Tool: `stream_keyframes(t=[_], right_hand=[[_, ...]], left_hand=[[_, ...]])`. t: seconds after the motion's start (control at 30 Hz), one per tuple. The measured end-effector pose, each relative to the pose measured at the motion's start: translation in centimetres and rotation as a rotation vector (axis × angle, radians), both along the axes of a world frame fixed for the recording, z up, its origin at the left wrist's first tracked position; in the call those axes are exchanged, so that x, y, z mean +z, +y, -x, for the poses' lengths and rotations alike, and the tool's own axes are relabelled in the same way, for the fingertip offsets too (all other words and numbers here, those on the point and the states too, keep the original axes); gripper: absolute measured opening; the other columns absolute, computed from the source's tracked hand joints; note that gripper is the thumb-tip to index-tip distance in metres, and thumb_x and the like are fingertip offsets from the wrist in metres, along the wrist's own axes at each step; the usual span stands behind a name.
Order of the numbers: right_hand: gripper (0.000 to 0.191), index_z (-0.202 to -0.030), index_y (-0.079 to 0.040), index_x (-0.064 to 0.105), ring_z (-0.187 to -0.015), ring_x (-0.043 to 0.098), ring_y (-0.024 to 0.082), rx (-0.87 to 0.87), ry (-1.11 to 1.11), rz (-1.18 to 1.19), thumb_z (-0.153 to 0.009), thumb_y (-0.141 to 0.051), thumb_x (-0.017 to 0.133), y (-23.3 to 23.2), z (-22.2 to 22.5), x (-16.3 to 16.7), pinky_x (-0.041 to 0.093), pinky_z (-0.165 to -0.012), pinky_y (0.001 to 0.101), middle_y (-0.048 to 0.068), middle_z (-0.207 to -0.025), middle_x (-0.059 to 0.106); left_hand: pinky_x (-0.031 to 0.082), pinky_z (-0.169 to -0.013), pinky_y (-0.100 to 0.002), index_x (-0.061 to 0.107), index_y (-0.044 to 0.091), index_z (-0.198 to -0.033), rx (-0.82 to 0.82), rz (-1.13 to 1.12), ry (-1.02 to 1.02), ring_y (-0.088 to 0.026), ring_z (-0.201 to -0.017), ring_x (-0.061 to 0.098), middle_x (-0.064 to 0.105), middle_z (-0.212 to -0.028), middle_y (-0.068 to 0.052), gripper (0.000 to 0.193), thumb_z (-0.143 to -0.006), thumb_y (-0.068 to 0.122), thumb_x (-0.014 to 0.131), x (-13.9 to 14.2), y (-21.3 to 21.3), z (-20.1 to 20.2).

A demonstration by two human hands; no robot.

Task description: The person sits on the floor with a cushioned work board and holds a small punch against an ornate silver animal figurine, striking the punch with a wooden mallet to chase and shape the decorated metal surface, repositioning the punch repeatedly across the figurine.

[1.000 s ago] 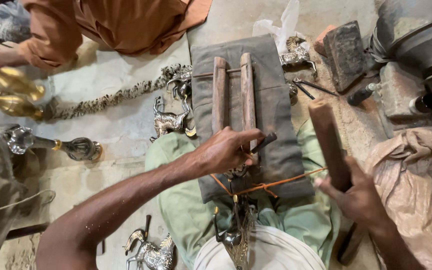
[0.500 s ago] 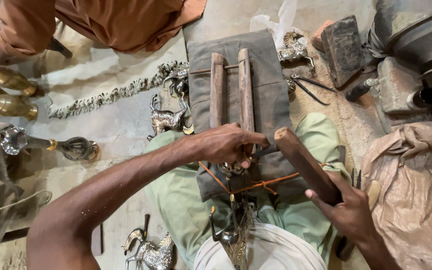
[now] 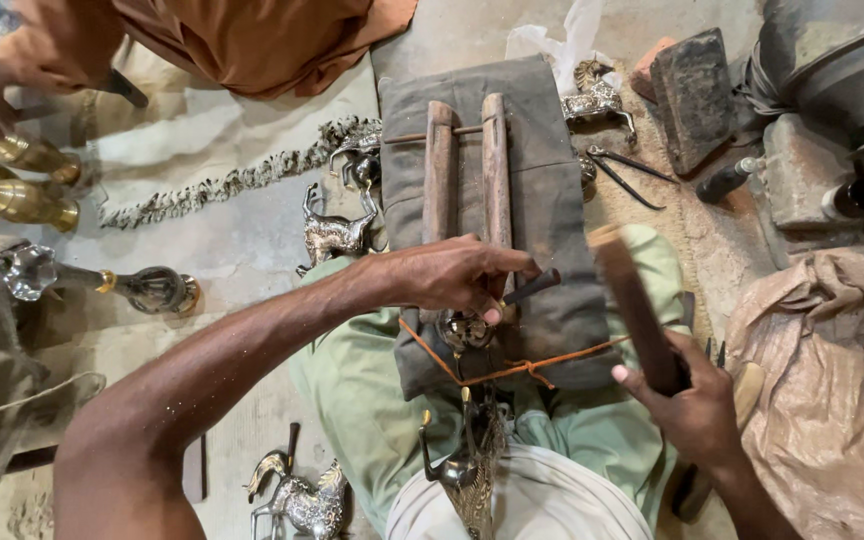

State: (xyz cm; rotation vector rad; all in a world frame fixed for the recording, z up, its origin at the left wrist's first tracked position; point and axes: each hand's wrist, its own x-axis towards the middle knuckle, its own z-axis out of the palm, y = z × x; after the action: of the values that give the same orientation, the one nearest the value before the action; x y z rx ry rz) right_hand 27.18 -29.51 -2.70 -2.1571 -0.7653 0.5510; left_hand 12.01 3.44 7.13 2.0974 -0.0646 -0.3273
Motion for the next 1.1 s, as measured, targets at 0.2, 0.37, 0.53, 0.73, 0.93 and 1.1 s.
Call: stream_keyframes(t=[0.2, 0.37, 0.53, 0.73, 0.93, 1.1], right_hand=[[0.057, -0.120, -0.008, 0.066, -0.060, 0.063, 0.011, 0.155, -0.107, -0.042, -0.074, -0.032, 0.088, 0.5, -2.3, 0.9, 0.053, -0.053, 0.0304, 0.003, -0.074, 0.067], [0.062, -0.124, -0.013, 0.067, -0.058, 0.068, 0.012, 0.306, -0.119, 0.067, -0.070, -0.038, 0.086, 1.4, -4.2, 2.2, 0.056, -0.054, 0.0314, 0.002, -0.070, 0.071], [0.063, -0.137, -0.021, 0.066, -0.063, 0.069, 0.017, 0.344, 0.059, 0.179, -0.080, -0.041, 0.083, 3.1, -6.1, 4.0, 0.059, -0.060, 0.0338, 0.004, -0.086, 0.075], [0.065, -0.125, -0.012, 0.066, -0.068, 0.073, 0.020, 0.464, -0.115, 0.215, -0.070, -0.040, 0.086, 6.7, -8.4, 8.2, 0.058, -0.064, 0.0357, 0.010, -0.084, 0.077], [0.061, -0.120, -0.009, 0.066, -0.068, 0.070, 0.022, 0.599, -0.231, 0.117, -0.071, -0.040, 0.084, 10.6, -8.6, 12.5, 0.056, -0.063, 0.0381, 0.011, -0.080, 0.071], [0.064, -0.130, -0.017, 0.066, -0.065, 0.070, 0.023, 0.599, -0.362, 0.384, -0.075, -0.040, 0.088, 12.5, -8.0, 15.0, 0.056, -0.064, 0.0400, 0.012, -0.075, 0.070]], left_hand=[[0.053, -0.064, -0.042, 0.060, 0.009, -0.134, -0.018, 0.003, -0.034, -0.020, -0.071, 0.070, 0.073, -0.078, -0.007, 0.056, -0.083, 0.017, 0.081, 0.0, 0.1, 0.0], [0.053, -0.062, -0.042, 0.060, 0.008, -0.130, 0.041, -0.014, -0.031, -0.021, -0.069, 0.070, 0.072, -0.076, -0.007, 0.052, -0.084, 0.019, 0.080, -0.1, 0.2, 0.6], [0.051, -0.061, -0.043, 0.058, 0.004, -0.125, 0.141, -0.024, -0.109, -0.022, -0.066, 0.069, 0.071, -0.073, -0.009, 0.048, -0.085, 0.018, 0.081, -0.2, -0.1, 1.9], [0.052, -0.059, -0.041, 0.057, 0.004, -0.126, 0.372, 0.000, -0.122, -0.018, -0.067, 0.070, 0.074, -0.076, -0.011, 0.050, -0.084, 0.017, 0.081, -0.3, -1.0, 3.5], [0.053, -0.061, -0.040, 0.056, 0.004, -0.134, 0.577, 0.049, -0.161, -0.018, -0.067, 0.070, 0.075, -0.078, -0.013, 0.057, -0.083, 0.013, 0.080, -0.5, -2.1, 5.2], [0.053, -0.060, -0.039, 0.057, 0.005, -0.132, 0.684, 0.043, -0.170, -0.020, -0.066, 0.070, 0.076, -0.079, -0.012, 0.055, -0.084, 0.014, 0.080, -0.9, -2.7, 6.1]])
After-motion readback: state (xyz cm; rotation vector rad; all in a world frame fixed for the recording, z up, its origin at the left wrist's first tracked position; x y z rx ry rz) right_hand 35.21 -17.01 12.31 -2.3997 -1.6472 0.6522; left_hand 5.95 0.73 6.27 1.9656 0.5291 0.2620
